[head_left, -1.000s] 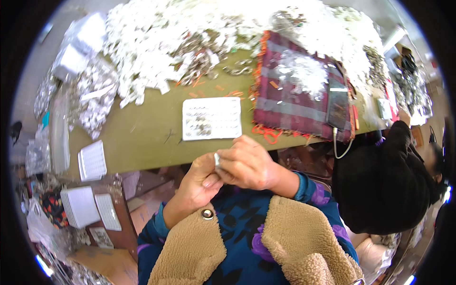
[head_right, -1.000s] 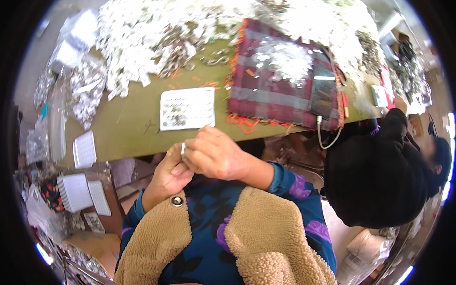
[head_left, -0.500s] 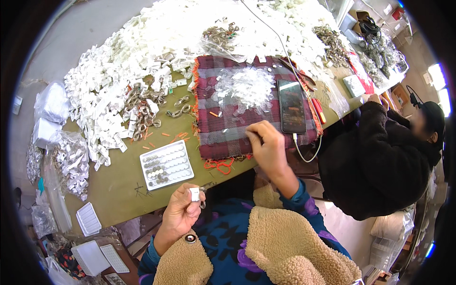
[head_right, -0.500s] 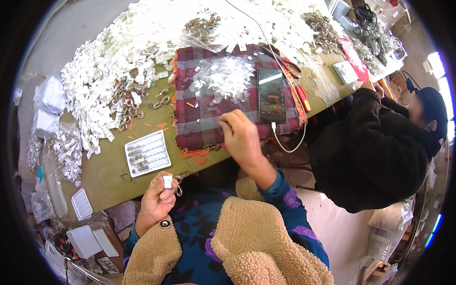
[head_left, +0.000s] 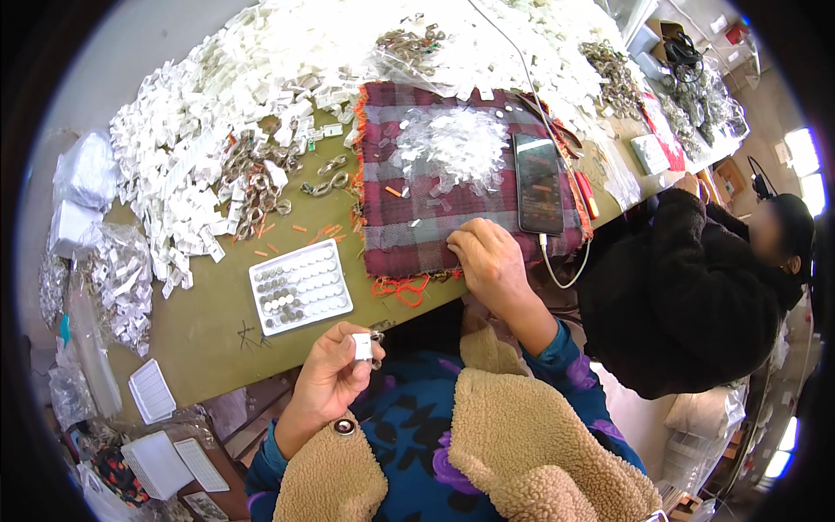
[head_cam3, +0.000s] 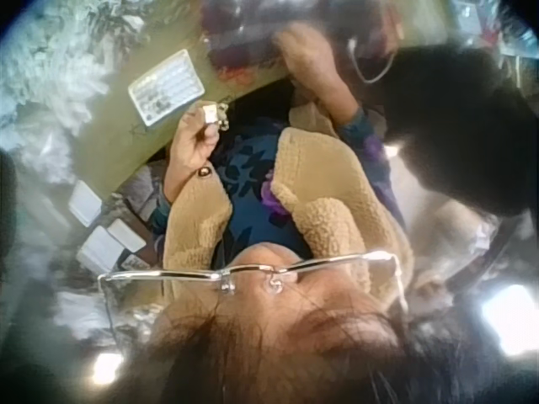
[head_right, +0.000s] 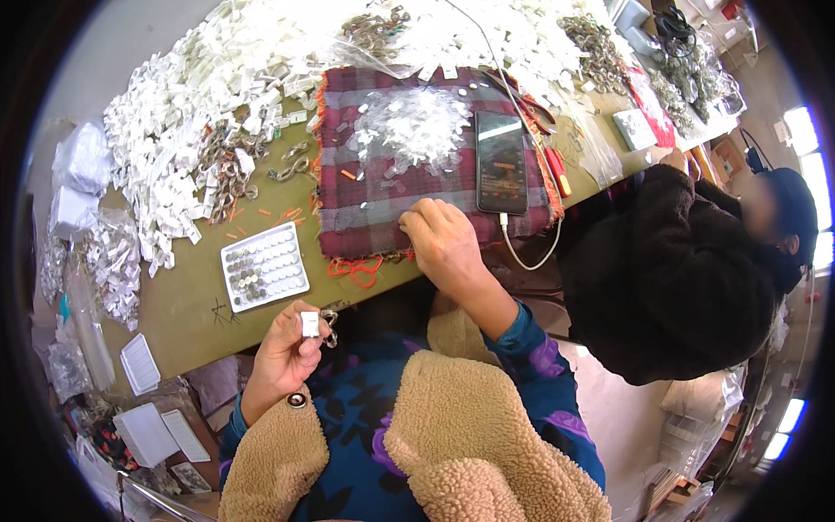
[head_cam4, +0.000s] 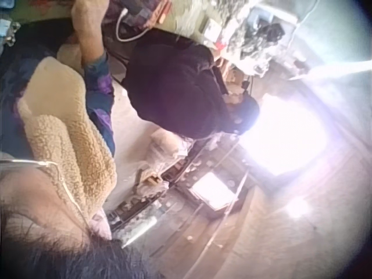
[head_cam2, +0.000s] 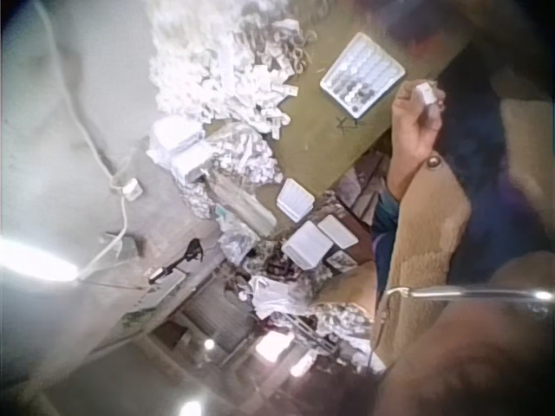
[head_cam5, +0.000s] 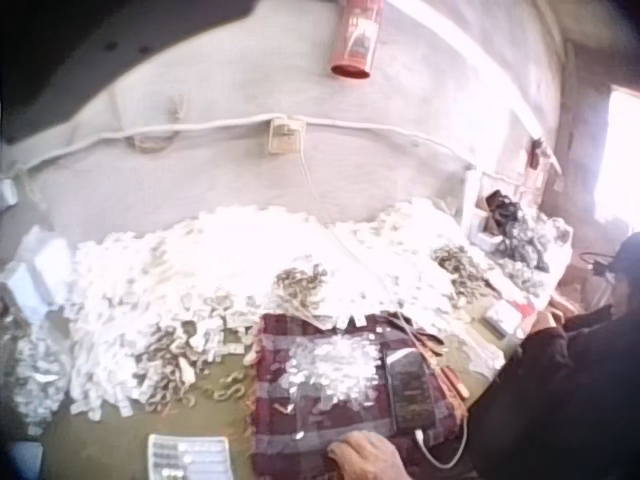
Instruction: The person repeatedly picks small white plastic housings and metal contacts from a table, inserts the contacts into the housings, and places the assembled units into a white tray. A smartphone is briefly handled and placed back on the table.
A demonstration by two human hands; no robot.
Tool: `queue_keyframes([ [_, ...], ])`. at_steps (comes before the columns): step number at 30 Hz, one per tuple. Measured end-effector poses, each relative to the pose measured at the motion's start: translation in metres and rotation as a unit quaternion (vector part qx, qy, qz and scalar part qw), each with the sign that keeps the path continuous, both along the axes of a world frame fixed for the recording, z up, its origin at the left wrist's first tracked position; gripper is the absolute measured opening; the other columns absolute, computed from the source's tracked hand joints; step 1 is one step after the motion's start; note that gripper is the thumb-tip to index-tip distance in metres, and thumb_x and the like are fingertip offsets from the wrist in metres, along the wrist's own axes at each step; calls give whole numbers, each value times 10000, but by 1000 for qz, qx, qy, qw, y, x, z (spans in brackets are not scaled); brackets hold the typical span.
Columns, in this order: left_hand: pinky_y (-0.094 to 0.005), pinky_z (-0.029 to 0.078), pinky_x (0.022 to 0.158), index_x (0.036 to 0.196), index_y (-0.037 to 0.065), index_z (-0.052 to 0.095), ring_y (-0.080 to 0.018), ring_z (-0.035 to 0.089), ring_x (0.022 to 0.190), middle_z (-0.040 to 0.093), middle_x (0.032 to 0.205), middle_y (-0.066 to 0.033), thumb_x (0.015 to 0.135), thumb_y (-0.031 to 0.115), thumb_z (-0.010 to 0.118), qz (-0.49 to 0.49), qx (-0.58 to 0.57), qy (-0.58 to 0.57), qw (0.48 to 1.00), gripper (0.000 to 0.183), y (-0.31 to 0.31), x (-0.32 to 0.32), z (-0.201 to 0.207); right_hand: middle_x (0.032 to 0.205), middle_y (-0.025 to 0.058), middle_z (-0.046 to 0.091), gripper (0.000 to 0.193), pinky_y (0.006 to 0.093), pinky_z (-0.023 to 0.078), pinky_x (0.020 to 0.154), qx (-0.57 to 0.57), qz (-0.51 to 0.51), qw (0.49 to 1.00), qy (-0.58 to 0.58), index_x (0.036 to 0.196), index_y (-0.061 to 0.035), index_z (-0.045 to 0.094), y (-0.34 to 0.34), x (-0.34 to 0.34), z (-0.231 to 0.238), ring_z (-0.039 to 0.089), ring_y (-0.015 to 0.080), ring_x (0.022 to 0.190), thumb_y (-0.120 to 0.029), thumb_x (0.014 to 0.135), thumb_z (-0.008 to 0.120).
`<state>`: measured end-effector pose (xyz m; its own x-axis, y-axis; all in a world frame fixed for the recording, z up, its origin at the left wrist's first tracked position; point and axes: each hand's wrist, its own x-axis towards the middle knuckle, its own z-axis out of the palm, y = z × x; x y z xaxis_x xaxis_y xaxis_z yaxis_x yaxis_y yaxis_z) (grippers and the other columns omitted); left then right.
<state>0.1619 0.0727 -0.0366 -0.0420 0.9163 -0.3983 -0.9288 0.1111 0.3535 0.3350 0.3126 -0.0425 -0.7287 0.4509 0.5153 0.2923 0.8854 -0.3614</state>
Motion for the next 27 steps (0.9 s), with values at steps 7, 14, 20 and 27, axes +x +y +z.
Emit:
queue_keyframes([
  [7, -201, 564, 569, 1100, 29, 599, -117, 677, 687, 695, 968, -202, 975, 194, 630, 24, 8, -13, 1000, 209, -17, -5, -6, 874, 96, 604, 66, 389, 465, 716, -65, -56, 996, 34, 858, -37, 661, -13, -6, 1, 594, 307, 804, -42, 800, 691],
  [14, -197, 558, 583, 1104, 32, 600, -114, 674, 699, 691, 983, -195, 985, 178, 614, 44, 10, -2, 999, 189, -27, -7, -6, 830, 110, 611, 121, 397, 470, 702, -28, -127, 991, -27, 898, -23, 626, -29, -22, 16, 601, 312, 771, -37, 809, 707],
  [20, -262, 598, 664, 1206, -16, 584, -155, 681, 755, 680, 1019, -206, 1008, 138, 556, 104, 45, 39, 993, 252, -35, -7, -1, 817, 136, 604, 107, 343, 518, 652, -368, 135, 919, 34, 953, 0, 606, -105, -47, 38, 638, 286, 748, 40, 864, 650],
  [27, -267, 589, 622, 1177, -38, 592, -173, 683, 719, 681, 979, -205, 992, 105, 568, 136, 77, 99, 983, 235, -50, -9, 8, 865, 66, 636, 370, 354, 499, 705, -248, 318, 910, 91, 1112, -30, 635, -128, -71, 46, 624, 246, 771, 92, 762, 635],
])
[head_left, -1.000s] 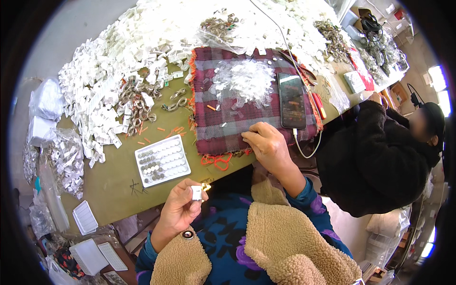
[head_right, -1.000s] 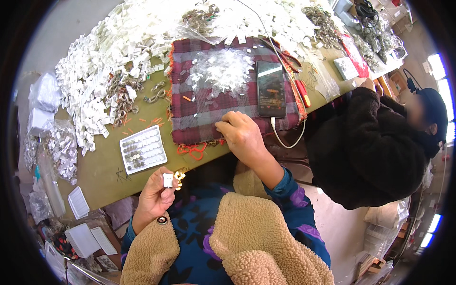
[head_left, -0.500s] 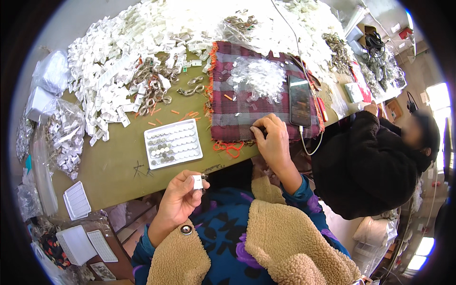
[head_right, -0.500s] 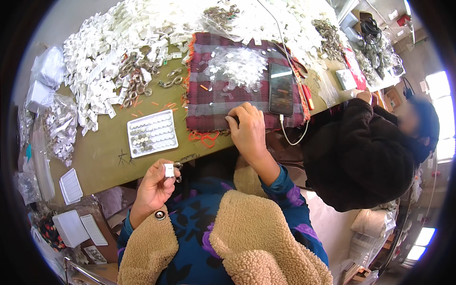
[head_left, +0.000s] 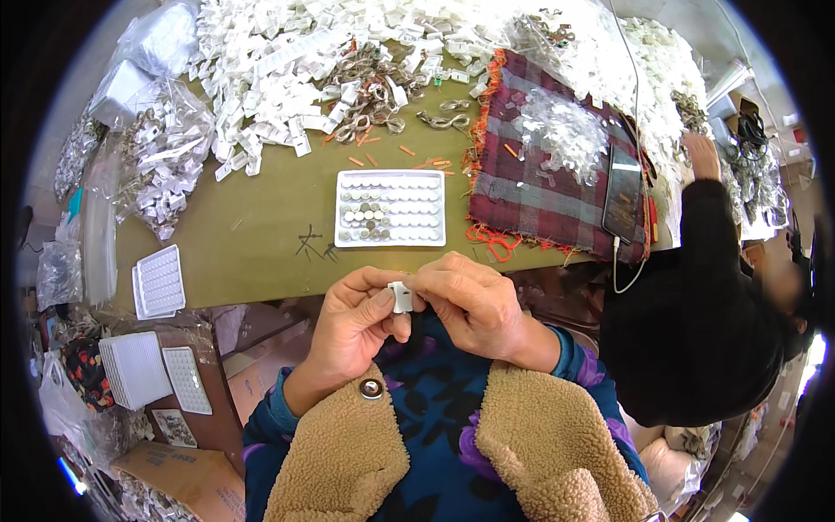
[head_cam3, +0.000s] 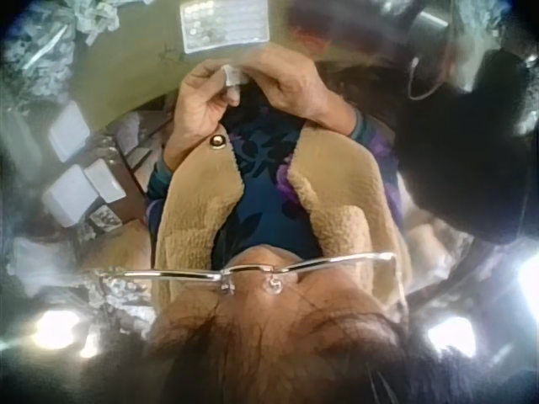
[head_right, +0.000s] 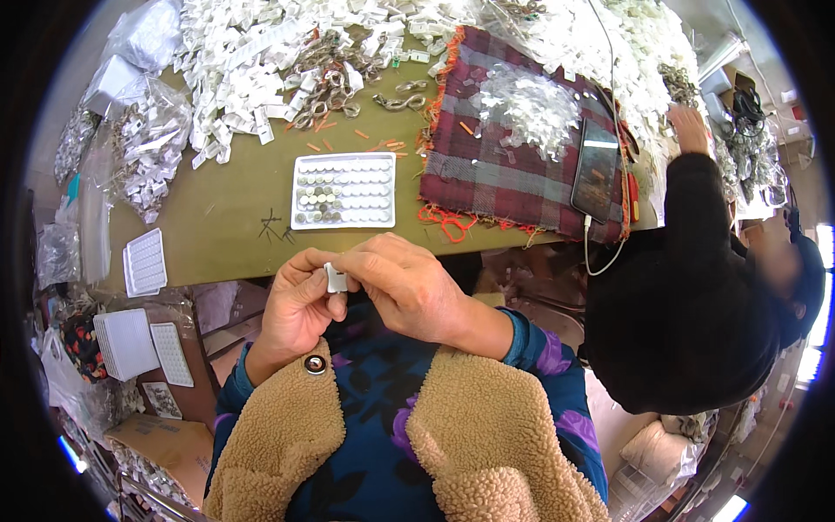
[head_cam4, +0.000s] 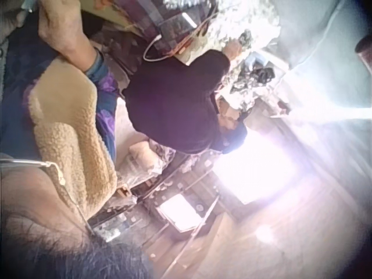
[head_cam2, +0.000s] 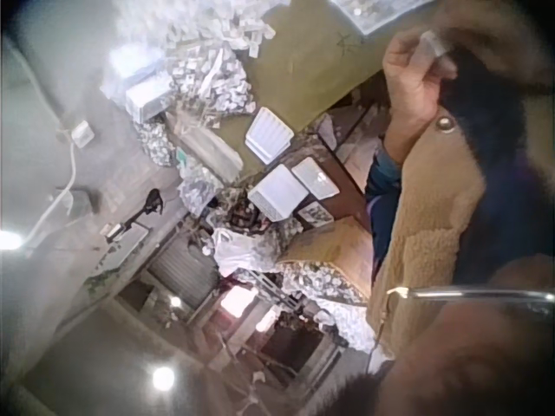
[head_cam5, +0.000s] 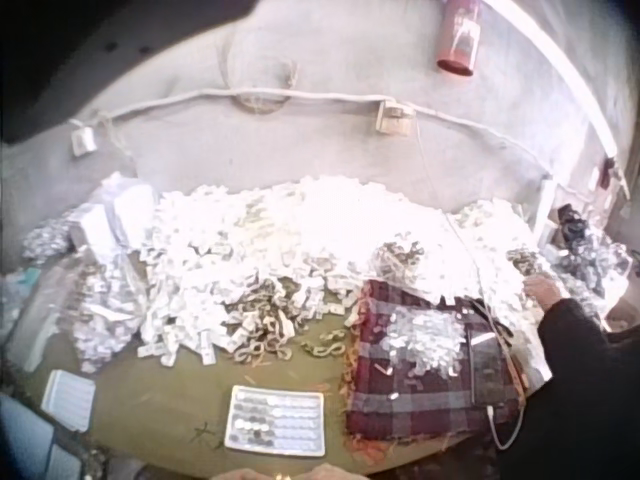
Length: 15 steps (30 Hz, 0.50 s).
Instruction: The person repeatedly picks small white plastic housings and metal contacts from a table, inserts the contacts into the housings, and places the assembled units into a white tray. A smartphone is briefly handled and placed back on the table.
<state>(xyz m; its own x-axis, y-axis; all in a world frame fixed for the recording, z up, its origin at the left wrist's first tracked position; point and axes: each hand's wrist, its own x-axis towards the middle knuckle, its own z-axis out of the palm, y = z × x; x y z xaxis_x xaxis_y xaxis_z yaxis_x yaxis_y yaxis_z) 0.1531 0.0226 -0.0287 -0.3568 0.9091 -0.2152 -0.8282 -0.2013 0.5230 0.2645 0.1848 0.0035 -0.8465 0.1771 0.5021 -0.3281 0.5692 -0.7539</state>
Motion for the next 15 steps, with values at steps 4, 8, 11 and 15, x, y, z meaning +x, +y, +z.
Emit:
queue_keyframes([
  [4, -265, 575, 630, 1161, -30, 609, -168, 681, 707, 693, 977, -171, 987, 101, 582, -10, 6, -1, 1000, 219, 4, 1, 2, 869, 43, 639, 568, 344, 461, 696, 25, 23, 999, 11, 1282, -42, 603, 3, 0, 0, 604, 229, 744, 78, 728, 636],
  [8, -257, 563, 613, 1118, -34, 627, -163, 674, 673, 701, 922, -141, 973, 104, 609, -8, -31, 19, 999, 201, 7, 4, 4, 830, 37, 615, 553, 347, 446, 670, 109, 36, 993, -13, 1228, -25, 614, 11, 5, 3, 573, 243, 712, 10, 678, 654],
  [11, -252, 557, 605, 1099, -35, 633, -158, 672, 662, 706, 895, -129, 960, 97, 628, -7, -70, 78, 994, 191, 9, 9, 4, 791, 38, 595, 538, 346, 434, 662, 160, 47, 986, -5, 1173, -18, 621, 14, 7, 5, 547, 247, 679, -47, 637, 661],
  [15, -258, 559, 603, 1092, -33, 634, -155, 671, 659, 709, 906, -138, 955, 92, 636, 11, -87, 102, 991, 185, 12, 13, 3, 792, 80, 612, 407, 351, 479, 658, 32, -8, 997, -71, 1133, -7, 616, 6, 11, 7, 600, 263, 694, 32, 731, 662],
])
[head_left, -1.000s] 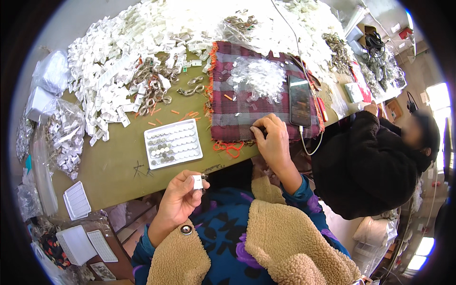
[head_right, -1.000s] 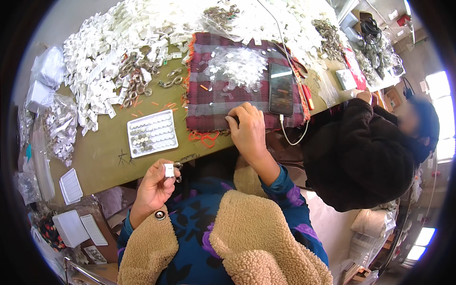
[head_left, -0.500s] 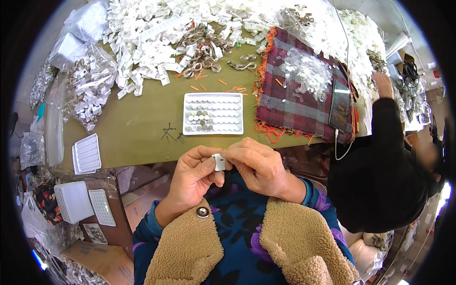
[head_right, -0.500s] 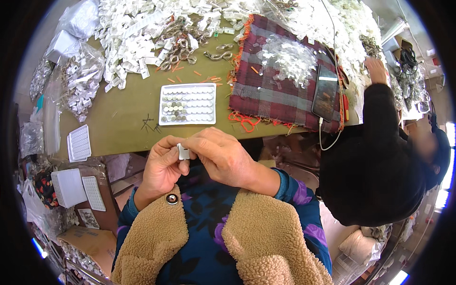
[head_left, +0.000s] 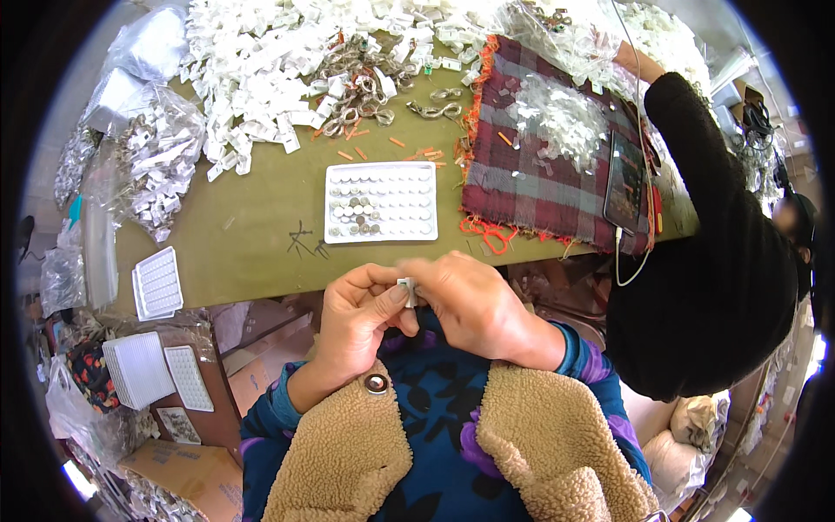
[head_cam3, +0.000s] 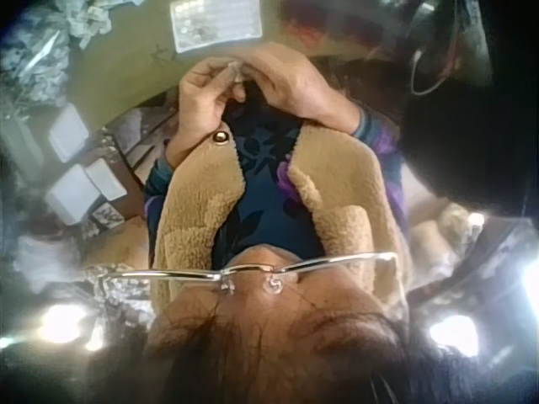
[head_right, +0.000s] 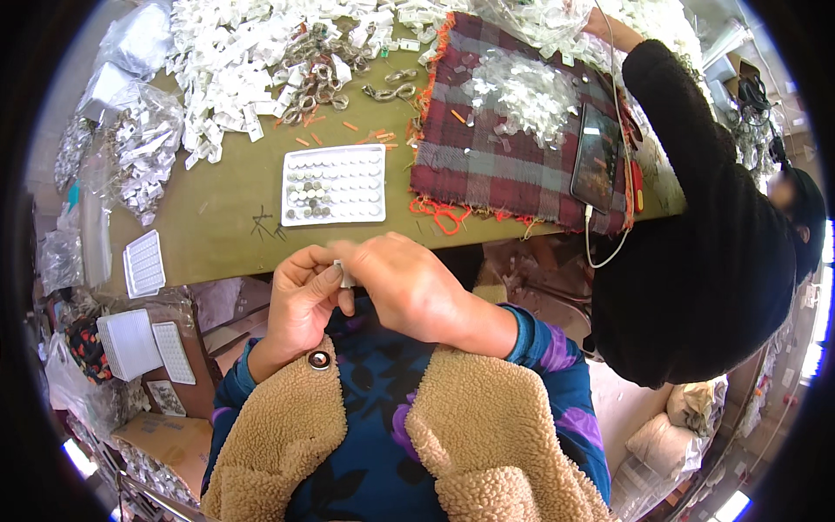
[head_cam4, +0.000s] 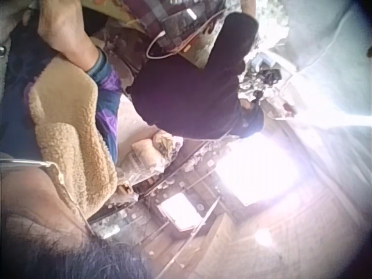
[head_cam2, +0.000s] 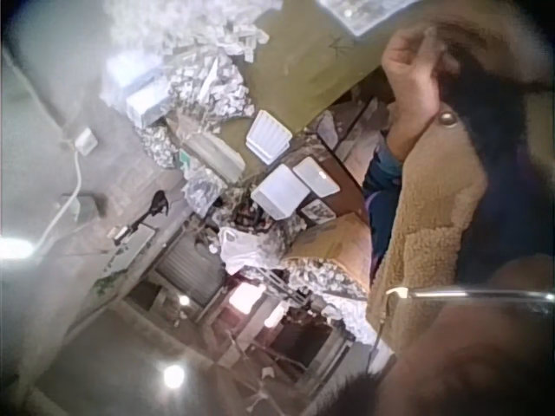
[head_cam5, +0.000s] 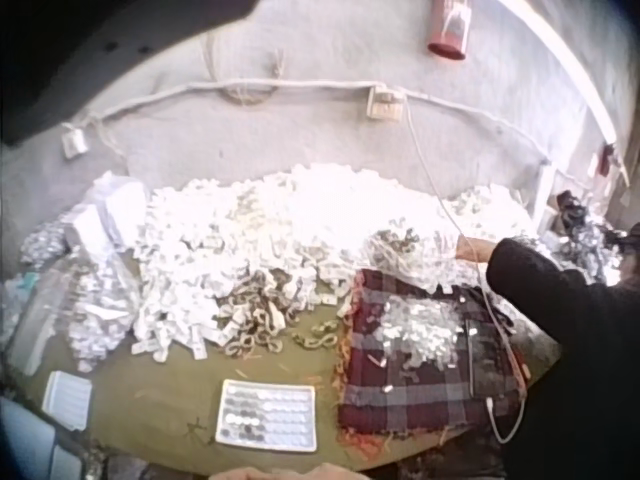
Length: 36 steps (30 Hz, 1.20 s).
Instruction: The person repeatedly picks small white plastic housings and metal contacts from a table, inserts the contacts into the housings, and places the assembled units into a white tray. A smartphone is briefly handled and placed back on the table.
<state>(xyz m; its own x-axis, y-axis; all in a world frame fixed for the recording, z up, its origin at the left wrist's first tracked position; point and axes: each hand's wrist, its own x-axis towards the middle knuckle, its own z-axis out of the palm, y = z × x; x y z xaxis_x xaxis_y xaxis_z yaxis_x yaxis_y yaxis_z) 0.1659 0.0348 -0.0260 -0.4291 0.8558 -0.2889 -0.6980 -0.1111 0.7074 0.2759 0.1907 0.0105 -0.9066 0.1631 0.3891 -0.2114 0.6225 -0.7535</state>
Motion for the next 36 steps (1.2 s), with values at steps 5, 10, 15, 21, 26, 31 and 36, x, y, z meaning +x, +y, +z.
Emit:
queue_keyframes([
  [5, -255, 564, 606, 1099, -24, 635, -152, 674, 671, 712, 933, -162, 964, 85, 618, 13, 25, -45, 999, 174, -2, -6, 5, 811, 150, 633, 107, 347, 522, 659, -191, -65, 977, -75, 962, 15, 617, -6, 0, 1, 663, 287, 739, 46, 861, 632],
  [10, -260, 574, 615, 1109, -28, 637, -157, 682, 675, 709, 915, -144, 963, 76, 613, 36, 27, -48, 998, 180, -10, -12, 2, 818, 166, 631, 86, 357, 523, 664, -148, -58, 983, -94, 930, 13, 596, -14, -11, -1, 660, 310, 748, 43, 860, 633],
  [15, -264, 571, 590, 1082, -46, 642, -163, 668, 650, 706, 888, -148, 963, 81, 612, 77, 5, -49, 996, 177, -21, -21, -9, 822, 184, 618, 114, 376, 521, 651, -89, -38, 992, -84, 948, 7, 565, -29, -32, -10, 653, 350, 754, 55, 861, 622],
  [21, -259, 584, 615, 1093, -46, 635, -150, 679, 672, 707, 884, -159, 961, 109, 625, 88, 49, -82, 991, 204, -37, -43, -13, 831, 67, 636, 29, 261, 521, 663, -263, 5, 944, -202, 953, 28, 579, -31, -64, -9, 611, 109, 739, 10, 940, 597],
  [26, -251, 580, 619, 1096, -60, 622, -153, 674, 675, 699, 905, -184, 981, 124, 588, 104, 80, -110, 985, 220, -49, -57, -18, 870, 65, 640, 81, 243, 525, 705, -296, 42, 934, -197, 1035, 41, 586, -35, -81, -5, 617, 104, 784, 0, 967, 572],
  [31, -254, 573, 599, 1122, -65, 608, -154, 673, 647, 697, 888, -173, 997, 123, 556, 119, 67, -117, 984, 231, -54, -63, -19, 861, 126, 659, 68, 303, 530, 668, -207, 22, 961, -181, 991, 24, 598, -48, -92, -6, 661, 193, 741, 24, 923, 598],
  [36, -253, 571, 593, 1120, -55, 611, -160, 677, 647, 700, 888, -167, 995, 118, 563, 119, 63, -120, 984, 219, -54, -63, -21, 788, 118, 620, 67, 316, 511, 618, -89, 19, 985, -144, 941, 16, 568, -49, -96, -12, 637, 222, 689, 51, 897, 605],
])
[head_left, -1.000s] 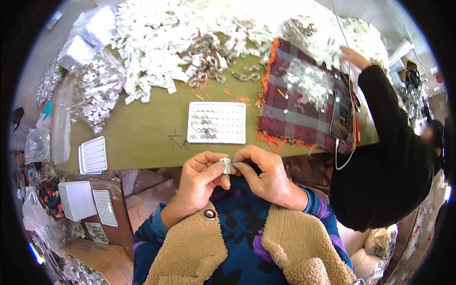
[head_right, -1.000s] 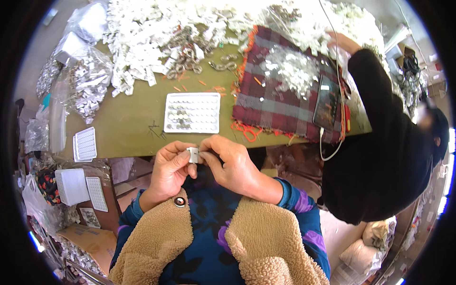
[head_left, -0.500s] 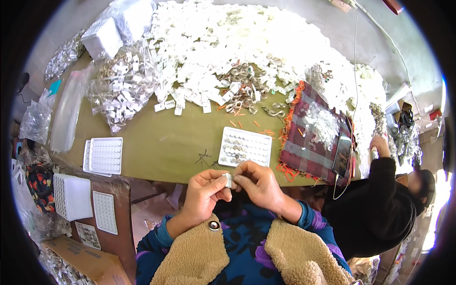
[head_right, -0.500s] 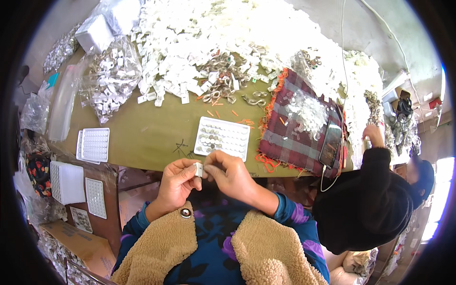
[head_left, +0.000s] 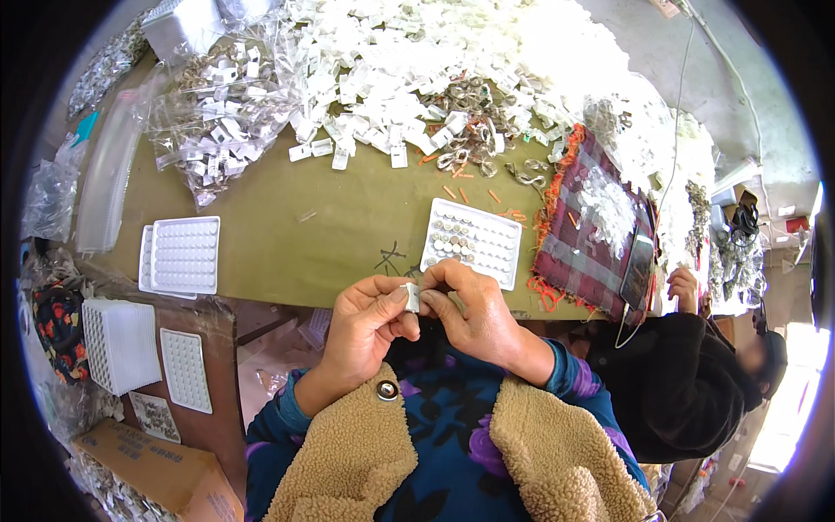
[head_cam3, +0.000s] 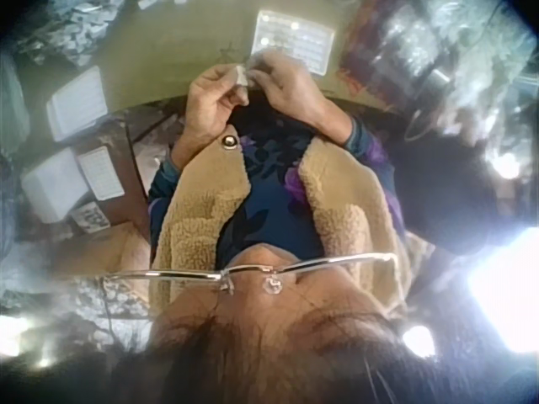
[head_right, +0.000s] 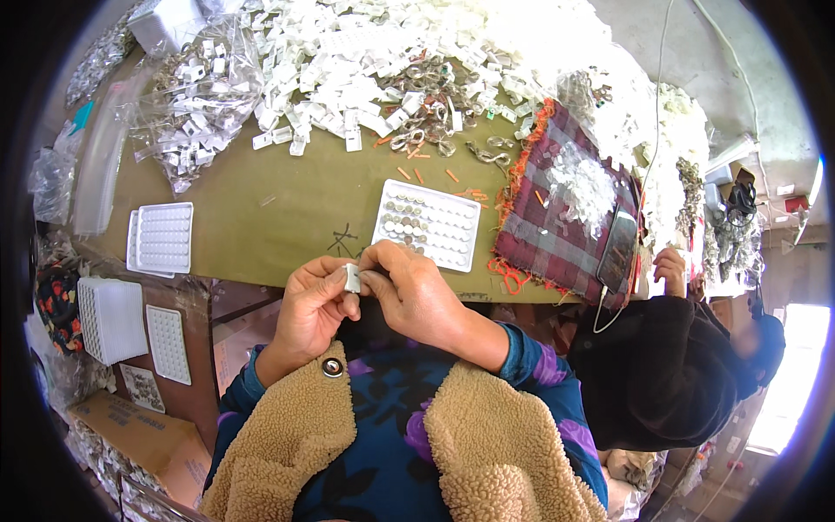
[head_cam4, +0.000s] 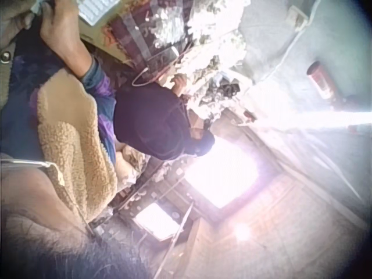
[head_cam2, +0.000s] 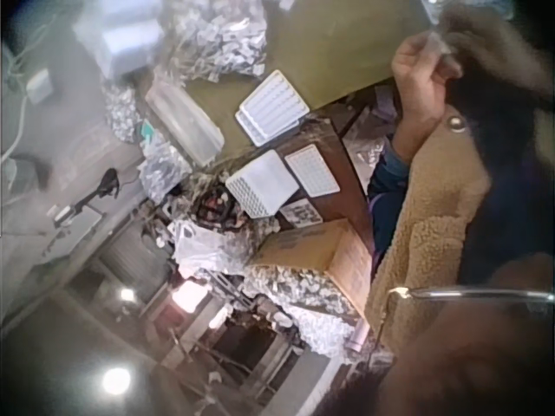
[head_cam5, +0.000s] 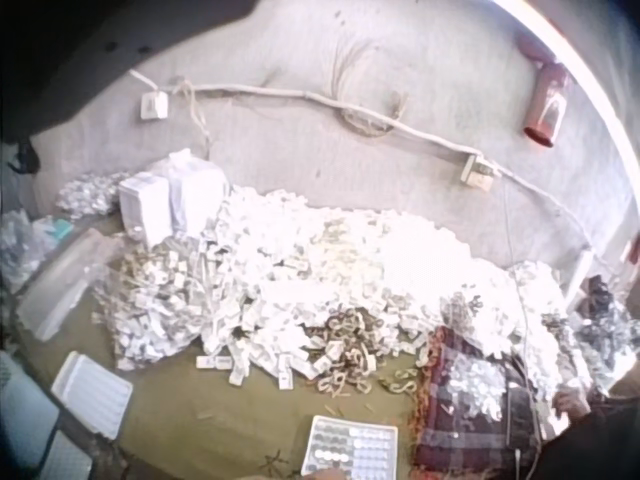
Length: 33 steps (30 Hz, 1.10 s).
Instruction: The person repeatedly picks small white plastic housings and metal contacts from a table, inserts the contacts into the housings, and places the assembled units into a white tray. A smartphone is briefly handled and placed back on the table.
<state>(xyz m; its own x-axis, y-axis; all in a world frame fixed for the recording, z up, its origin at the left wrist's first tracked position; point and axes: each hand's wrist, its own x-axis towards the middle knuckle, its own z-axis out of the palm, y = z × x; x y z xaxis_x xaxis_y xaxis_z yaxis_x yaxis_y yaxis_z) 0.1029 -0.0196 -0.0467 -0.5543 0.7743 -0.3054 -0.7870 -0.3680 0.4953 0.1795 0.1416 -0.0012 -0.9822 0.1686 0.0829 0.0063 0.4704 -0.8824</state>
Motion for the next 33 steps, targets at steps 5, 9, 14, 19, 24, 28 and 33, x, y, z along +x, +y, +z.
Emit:
queue_keyframes([
  [5, -255, 579, 606, 1067, -61, 631, -159, 672, 662, 696, 869, -148, 963, 77, 608, 7, -10, 5, 1000, 174, 0, 5, -3, 775, 123, 621, 116, 325, 516, 619, 62, -12, 997, 41, 933, 8, 572, -9, 3, -7, 639, 246, 670, 82, 858, 620],
  [9, -264, 571, 600, 1141, -39, 598, -158, 659, 654, 694, 903, -165, 995, 120, 564, 3, -10, 16, 1000, 218, 0, 0, 0, 819, 101, 662, 98, 302, 534, 650, -16, -1, 1000, -10, 956, 18, 637, -2, -7, 5, 669, 188, 730, 44, 865, 662],
  [14, -295, 568, 614, 1277, 11, 497, -171, 643, 735, 603, 962, -103, 1023, 158, 523, -13, 101, 6, 995, 295, -1, -7, 8, 806, 170, 646, 95, 396, 516, 624, 159, 20, 984, 80, 915, 16, 688, 51, -66, 18, 653, 333, 706, -48, 845, 685],
  [19, -293, 501, 535, 978, 55, 493, -160, 564, 648, 482, 846, -44, 1038, 251, 484, -25, 93, 7, 995, 204, -8, -9, 9, 839, 104, 579, 108, 387, 459, 753, 393, 39, 890, 227, 812, -49, 649, 77, -139, 3, 586, 286, 820, 7, 763, 572],
  [24, -298, 433, 527, 861, 66, 495, -161, 525, 617, 497, 795, -48, 1031, 255, 493, -27, 96, 7, 995, 254, -14, -7, 7, 850, 66, 541, 77, 357, 430, 795, 531, 82, 816, 212, 800, -84, 634, 87, -172, -14, 566, 230, 852, -47, 737, 609],
  [28, -276, 378, 505, 829, 81, 472, -144, 483, 594, 479, 766, -48, 1038, 275, 478, -19, 29, 29, 999, 285, -12, -2, 11, 840, 46, 541, 21, 349, 417, 792, 569, 119, 771, 261, 709, -128, 618, 91, -177, -25, 567, 199, 855, -122, 704, 637],
  [33, -259, 375, 509, 825, 77, 481, -133, 490, 604, 494, 770, -42, 1037, 275, 481, -2, 22, 55, 998, 290, -9, 0, 15, 839, 47, 559, 48, 353, 410, 789, 576, 110, 770, 250, 725, -123, 623, 91, -178, -28, 573, 208, 847, -135, 687, 652],
])
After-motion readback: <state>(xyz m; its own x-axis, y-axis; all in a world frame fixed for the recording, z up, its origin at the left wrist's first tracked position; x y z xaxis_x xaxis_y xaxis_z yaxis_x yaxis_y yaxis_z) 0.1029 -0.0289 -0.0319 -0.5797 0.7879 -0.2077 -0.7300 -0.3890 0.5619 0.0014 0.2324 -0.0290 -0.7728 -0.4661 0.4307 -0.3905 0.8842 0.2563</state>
